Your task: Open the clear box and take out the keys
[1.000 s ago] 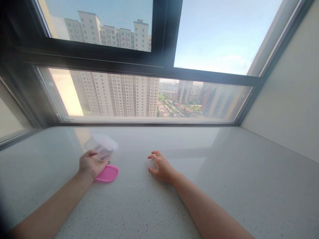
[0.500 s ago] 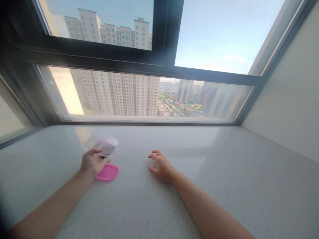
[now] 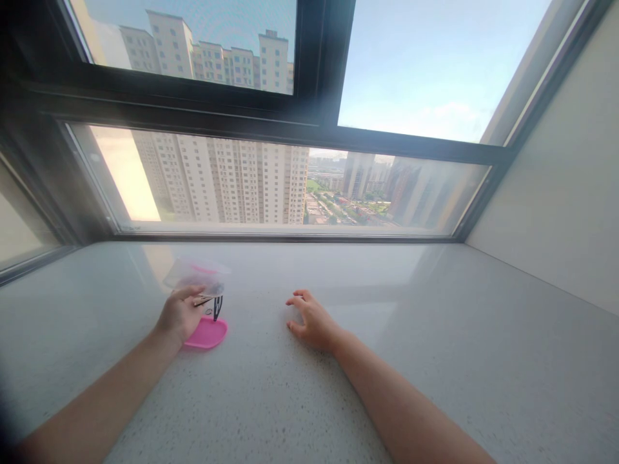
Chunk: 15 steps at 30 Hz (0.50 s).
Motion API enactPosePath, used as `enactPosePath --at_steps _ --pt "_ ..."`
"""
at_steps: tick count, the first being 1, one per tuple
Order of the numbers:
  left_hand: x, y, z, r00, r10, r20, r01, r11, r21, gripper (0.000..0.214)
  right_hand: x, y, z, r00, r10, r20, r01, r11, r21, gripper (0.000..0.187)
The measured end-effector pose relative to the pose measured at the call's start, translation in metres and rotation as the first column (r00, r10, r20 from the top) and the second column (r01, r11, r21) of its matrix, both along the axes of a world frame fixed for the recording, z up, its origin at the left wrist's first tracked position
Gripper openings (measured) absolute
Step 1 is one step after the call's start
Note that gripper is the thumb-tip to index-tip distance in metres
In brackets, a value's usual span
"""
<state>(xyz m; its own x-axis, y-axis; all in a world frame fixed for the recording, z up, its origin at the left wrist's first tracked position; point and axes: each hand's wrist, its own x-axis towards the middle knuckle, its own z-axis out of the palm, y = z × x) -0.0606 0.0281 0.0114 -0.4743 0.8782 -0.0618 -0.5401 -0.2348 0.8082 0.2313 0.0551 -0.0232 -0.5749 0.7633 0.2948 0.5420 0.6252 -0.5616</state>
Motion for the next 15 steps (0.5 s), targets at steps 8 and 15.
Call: enactPosePath --at_steps 8,15 --pt "0.0014 -0.0032 -0.0005 0.998 -0.031 -0.050 0.030 0.999 -0.020 0.020 0.0000 0.0002 -0.0006 1.000 0.008 -0.004 -0.008 1.000 0.014 0.043" --pt "0.0009 0.0013 -0.0016 0.995 0.057 -0.078 -0.051 0.996 0.077 0.022 0.0009 0.0002 -0.0001 1.000 0.001 0.007 -0.001 1.000 0.011 0.044"
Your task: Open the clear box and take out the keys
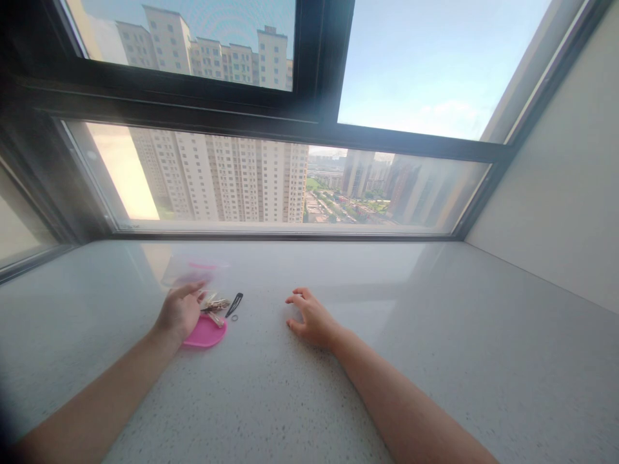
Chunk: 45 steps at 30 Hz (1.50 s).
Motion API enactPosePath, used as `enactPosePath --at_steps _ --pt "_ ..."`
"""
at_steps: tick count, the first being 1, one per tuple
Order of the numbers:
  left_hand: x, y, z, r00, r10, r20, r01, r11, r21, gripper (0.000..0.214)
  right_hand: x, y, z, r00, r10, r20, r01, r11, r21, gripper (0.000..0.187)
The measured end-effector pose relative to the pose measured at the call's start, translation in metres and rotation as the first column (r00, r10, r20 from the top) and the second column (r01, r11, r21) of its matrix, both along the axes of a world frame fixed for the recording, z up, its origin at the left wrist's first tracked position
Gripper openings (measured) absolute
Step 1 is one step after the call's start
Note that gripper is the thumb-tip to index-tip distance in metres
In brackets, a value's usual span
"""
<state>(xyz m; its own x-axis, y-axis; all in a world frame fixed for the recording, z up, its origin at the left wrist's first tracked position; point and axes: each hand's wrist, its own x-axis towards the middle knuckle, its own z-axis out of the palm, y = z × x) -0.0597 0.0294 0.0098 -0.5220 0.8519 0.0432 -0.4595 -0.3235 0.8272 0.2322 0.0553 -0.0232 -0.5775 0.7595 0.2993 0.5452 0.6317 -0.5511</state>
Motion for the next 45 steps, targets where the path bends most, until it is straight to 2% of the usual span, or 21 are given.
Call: enactPosePath --at_steps 4,9,12,14,16,18,20,23,25,26,28,32,33,37,38,40,45 --pt "0.001 -0.001 0.001 1.000 0.017 -0.012 -0.017 0.999 0.033 0.026 0.000 0.000 0.000 1.000 -0.002 -0.003 0.002 1.000 0.001 0.043" --pt "0.009 -0.007 0.008 0.998 -0.021 -0.052 0.027 0.994 0.104 0.040 -0.001 0.000 0.000 1.000 0.000 -0.011 0.000 1.000 -0.007 0.043" --pt "0.013 -0.013 0.012 0.981 -0.014 -0.195 0.051 0.982 0.184 0.047 -0.001 0.001 -0.001 1.000 0.003 -0.011 -0.003 1.000 0.004 0.044" --pt "0.015 -0.017 0.013 0.934 0.019 -0.356 0.047 0.983 0.175 0.052 -0.001 0.001 -0.002 1.000 0.012 -0.018 -0.011 1.000 0.013 0.047" --pt "0.018 -0.021 0.013 0.836 0.073 -0.544 0.017 0.987 0.158 0.062 -0.001 0.001 -0.001 0.999 0.030 -0.037 -0.030 0.999 0.017 0.049" --pt "0.023 -0.026 0.011 0.705 0.126 -0.698 0.006 0.983 0.184 0.072 -0.002 -0.001 0.002 0.996 0.057 -0.066 -0.055 0.998 0.030 0.054" --pt "0.030 -0.030 0.009 0.570 0.123 -0.812 0.084 0.975 0.207 0.073 -0.004 -0.004 0.006 0.993 0.077 -0.091 -0.070 0.995 0.073 0.063" --pt "0.043 -0.037 0.006 0.286 0.100 -0.953 0.254 0.951 0.176 0.067 -0.006 -0.011 0.014 0.991 0.088 -0.096 -0.069 0.981 0.184 0.087" --pt "0.049 -0.041 0.004 0.112 0.099 -0.989 0.315 0.940 0.130 0.072 -0.006 -0.015 0.017 0.992 0.098 -0.081 -0.074 0.964 0.256 0.101" --pt "0.052 -0.042 0.003 0.056 0.098 -0.994 0.331 0.937 0.111 0.077 -0.006 -0.018 0.019 0.992 0.105 -0.072 -0.080 0.954 0.288 0.106" --pt "0.056 -0.044 0.002 0.004 0.097 -0.995 0.351 0.932 0.092 0.084 -0.006 -0.021 0.020 0.991 0.119 -0.064 -0.090 0.934 0.346 0.113" --pt "0.059 -0.047 0.001 -0.009 0.101 -0.995 0.395 0.914 0.090 0.088 -0.008 -0.024 0.019 0.983 0.162 -0.082 -0.113 0.901 0.419 0.121" --pt "0.059 -0.048 0.002 -0.043 0.110 -0.993 0.405 0.911 0.084 0.088 -0.009 -0.025 0.018 0.979 0.182 -0.090 -0.125 0.891 0.436 0.123" --pt "0.059 -0.051 0.004 -0.294 0.179 -0.939 0.403 0.914 0.048 0.084 -0.016 -0.028 0.017 0.951 0.283 -0.124 -0.183 0.839 0.513 0.126" --pt "0.059 -0.052 0.004 -0.330 0.194 -0.924 0.392 0.918 0.052 0.083 -0.017 -0.029 0.016 0.946 0.297 -0.130 -0.189 0.831 0.523 0.124" --pt "0.059 -0.052 0.004 -0.346 0.208 -0.915 0.369 0.927 0.071 0.080 -0.018 -0.031 0.016 0.940 0.307 -0.147 -0.188 0.830 0.525 0.115" --pt "0.055 -0.047 -0.001 -0.278 0.248 -0.928 0.321 0.934 0.153 0.062 -0.017 -0.031 0.017 0.926 0.304 -0.222 -0.164 0.857 0.489 0.105"
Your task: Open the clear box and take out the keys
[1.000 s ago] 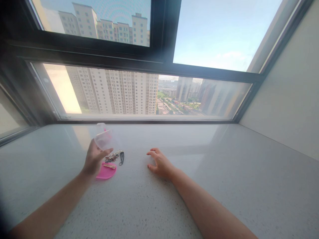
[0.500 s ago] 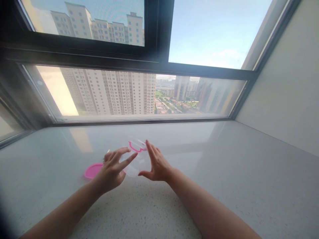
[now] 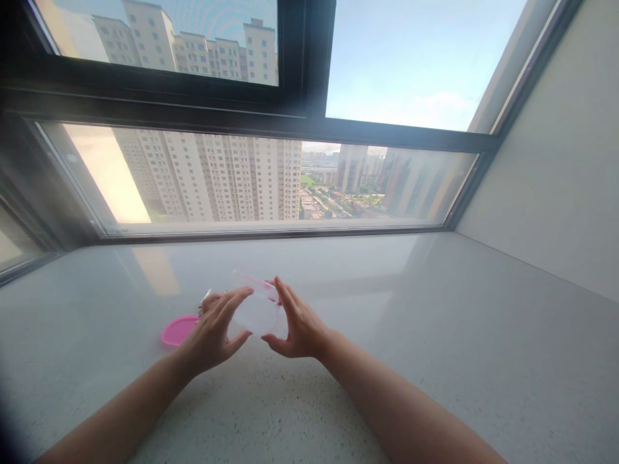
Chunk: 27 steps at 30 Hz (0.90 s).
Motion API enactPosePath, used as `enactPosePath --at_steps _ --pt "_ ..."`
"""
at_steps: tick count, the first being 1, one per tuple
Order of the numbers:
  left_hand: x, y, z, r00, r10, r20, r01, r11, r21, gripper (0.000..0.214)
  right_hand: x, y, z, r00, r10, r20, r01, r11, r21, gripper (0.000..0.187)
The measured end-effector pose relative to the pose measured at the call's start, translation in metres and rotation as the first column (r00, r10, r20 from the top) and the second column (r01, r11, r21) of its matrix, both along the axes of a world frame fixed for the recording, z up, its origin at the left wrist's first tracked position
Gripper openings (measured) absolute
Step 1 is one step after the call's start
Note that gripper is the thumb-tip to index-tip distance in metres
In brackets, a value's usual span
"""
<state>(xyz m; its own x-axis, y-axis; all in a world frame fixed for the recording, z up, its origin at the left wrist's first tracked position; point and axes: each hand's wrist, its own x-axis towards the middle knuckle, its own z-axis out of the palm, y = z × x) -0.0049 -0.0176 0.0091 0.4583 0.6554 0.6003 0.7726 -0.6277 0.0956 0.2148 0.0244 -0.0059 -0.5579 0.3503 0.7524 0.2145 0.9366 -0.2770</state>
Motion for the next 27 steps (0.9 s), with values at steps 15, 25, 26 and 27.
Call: enactPosePath --at_steps 15,25,26,27 --pt "-0.049 0.042 -0.012 0.820 0.571 0.047 -0.538 0.795 -0.281 0.034 0.012 0.022 -0.007 0.977 -0.205 0.066 0.215 0.954 -0.211 0.053" --pt "-0.051 0.046 -0.026 0.839 0.538 -0.086 -0.516 0.734 -0.442 0.068 -0.009 0.046 -0.006 0.859 -0.437 0.266 0.492 0.850 -0.191 0.051" --pt "-0.050 0.045 -0.026 0.840 0.536 -0.086 -0.514 0.733 -0.445 0.069 -0.015 0.049 -0.004 0.845 -0.449 0.289 0.509 0.841 -0.182 0.052" --pt "-0.049 0.044 -0.025 0.840 0.537 -0.083 -0.513 0.733 -0.447 0.069 -0.021 0.052 -0.003 0.834 -0.458 0.307 0.523 0.834 -0.175 0.053"
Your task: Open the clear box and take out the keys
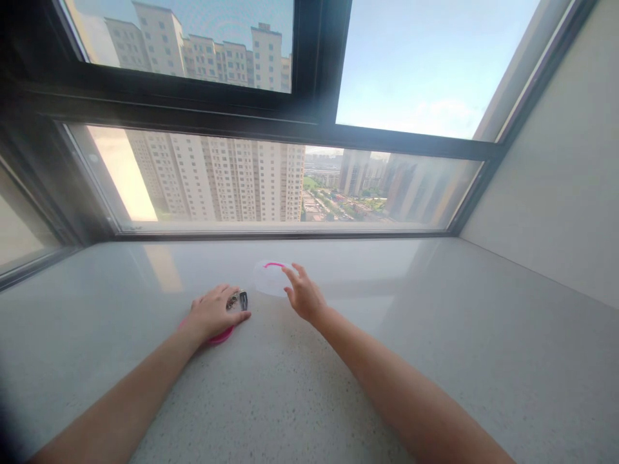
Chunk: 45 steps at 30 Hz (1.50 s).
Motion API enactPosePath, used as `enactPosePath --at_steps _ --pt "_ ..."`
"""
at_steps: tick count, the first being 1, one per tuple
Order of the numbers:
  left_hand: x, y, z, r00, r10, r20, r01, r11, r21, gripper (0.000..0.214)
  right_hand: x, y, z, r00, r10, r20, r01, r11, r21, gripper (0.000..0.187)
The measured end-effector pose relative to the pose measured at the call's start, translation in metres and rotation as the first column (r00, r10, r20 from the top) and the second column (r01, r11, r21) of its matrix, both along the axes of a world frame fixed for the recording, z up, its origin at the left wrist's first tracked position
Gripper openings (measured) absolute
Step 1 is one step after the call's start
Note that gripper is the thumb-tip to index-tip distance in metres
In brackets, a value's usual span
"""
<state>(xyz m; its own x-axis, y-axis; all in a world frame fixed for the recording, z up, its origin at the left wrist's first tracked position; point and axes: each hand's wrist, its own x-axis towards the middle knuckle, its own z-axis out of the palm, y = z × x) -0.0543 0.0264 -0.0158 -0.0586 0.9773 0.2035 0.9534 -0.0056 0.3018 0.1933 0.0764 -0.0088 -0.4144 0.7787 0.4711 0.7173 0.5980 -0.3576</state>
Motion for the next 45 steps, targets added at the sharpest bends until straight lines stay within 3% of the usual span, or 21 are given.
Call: enactPosePath --at_steps 6,13,17,22,29,35,40,45 --pt "0.000 0.002 0.002 0.996 0.057 0.066 -0.059 0.998 0.021 0.052 -0.037 0.019 0.001 1.000 0.022 0.000 -0.022 0.999 -0.028 0.059" --pt "-0.013 0.012 0.007 0.968 0.106 0.228 -0.113 0.993 0.018 0.040 -0.051 0.020 -0.010 0.982 0.099 -0.159 -0.102 0.995 -0.010 0.087" --pt "-0.025 0.011 0.024 0.955 0.039 0.292 -0.035 0.999 -0.018 0.035 -0.042 0.015 -0.019 0.952 0.116 -0.282 -0.121 0.993 -0.001 0.089" --pt "-0.041 0.001 0.051 0.952 -0.143 0.270 0.181 0.976 -0.122 0.020 -0.020 0.009 -0.023 0.959 0.104 -0.264 -0.103 0.995 0.015 0.080" --pt "-0.044 -0.004 0.045 0.935 -0.265 0.237 0.313 0.930 -0.191 0.019 0.012 -0.007 -0.023 0.972 0.186 -0.145 -0.182 0.982 0.039 0.064" --pt "-0.045 -0.005 0.048 0.916 -0.347 0.200 0.374 0.920 -0.118 0.018 0.020 -0.016 -0.024 0.969 0.148 -0.198 -0.150 0.989 0.006 0.052" --pt "-0.040 -0.007 0.046 0.916 -0.364 0.167 0.359 0.932 0.059 0.017 0.019 -0.021 -0.021 0.943 0.128 -0.306 -0.143 0.989 -0.025 0.043" --pt "-0.037 -0.005 0.035 0.936 -0.330 0.123 0.296 0.926 0.236 0.018 0.021 -0.021 -0.016 0.951 0.120 -0.287 -0.149 0.986 -0.081 0.039"
